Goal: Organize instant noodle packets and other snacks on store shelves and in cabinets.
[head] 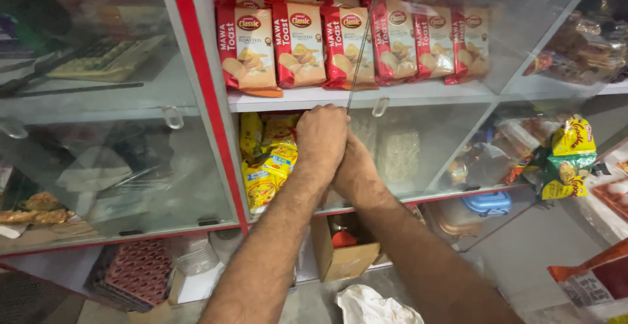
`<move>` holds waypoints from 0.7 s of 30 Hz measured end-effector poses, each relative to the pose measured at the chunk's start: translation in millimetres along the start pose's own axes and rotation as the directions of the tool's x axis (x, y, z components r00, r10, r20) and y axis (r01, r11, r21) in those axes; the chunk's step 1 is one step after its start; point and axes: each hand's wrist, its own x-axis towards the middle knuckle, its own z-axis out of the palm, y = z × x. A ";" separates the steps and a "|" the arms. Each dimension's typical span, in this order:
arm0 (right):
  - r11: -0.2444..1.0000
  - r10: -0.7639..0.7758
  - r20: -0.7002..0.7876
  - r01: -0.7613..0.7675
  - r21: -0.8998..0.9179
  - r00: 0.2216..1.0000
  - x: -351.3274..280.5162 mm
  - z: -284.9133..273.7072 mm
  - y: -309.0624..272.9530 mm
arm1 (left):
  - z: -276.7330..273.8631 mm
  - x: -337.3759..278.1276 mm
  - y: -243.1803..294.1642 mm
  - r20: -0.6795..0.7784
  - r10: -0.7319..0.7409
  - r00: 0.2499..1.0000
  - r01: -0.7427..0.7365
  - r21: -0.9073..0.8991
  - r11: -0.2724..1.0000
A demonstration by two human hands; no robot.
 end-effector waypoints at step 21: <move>0.746 0.114 -0.013 -0.076 0.662 0.993 36.5 -22.3 -44.6 | 29.3 -95.2 -118.3 0.126 -0.330 0.936 0.353 -0.384 0.853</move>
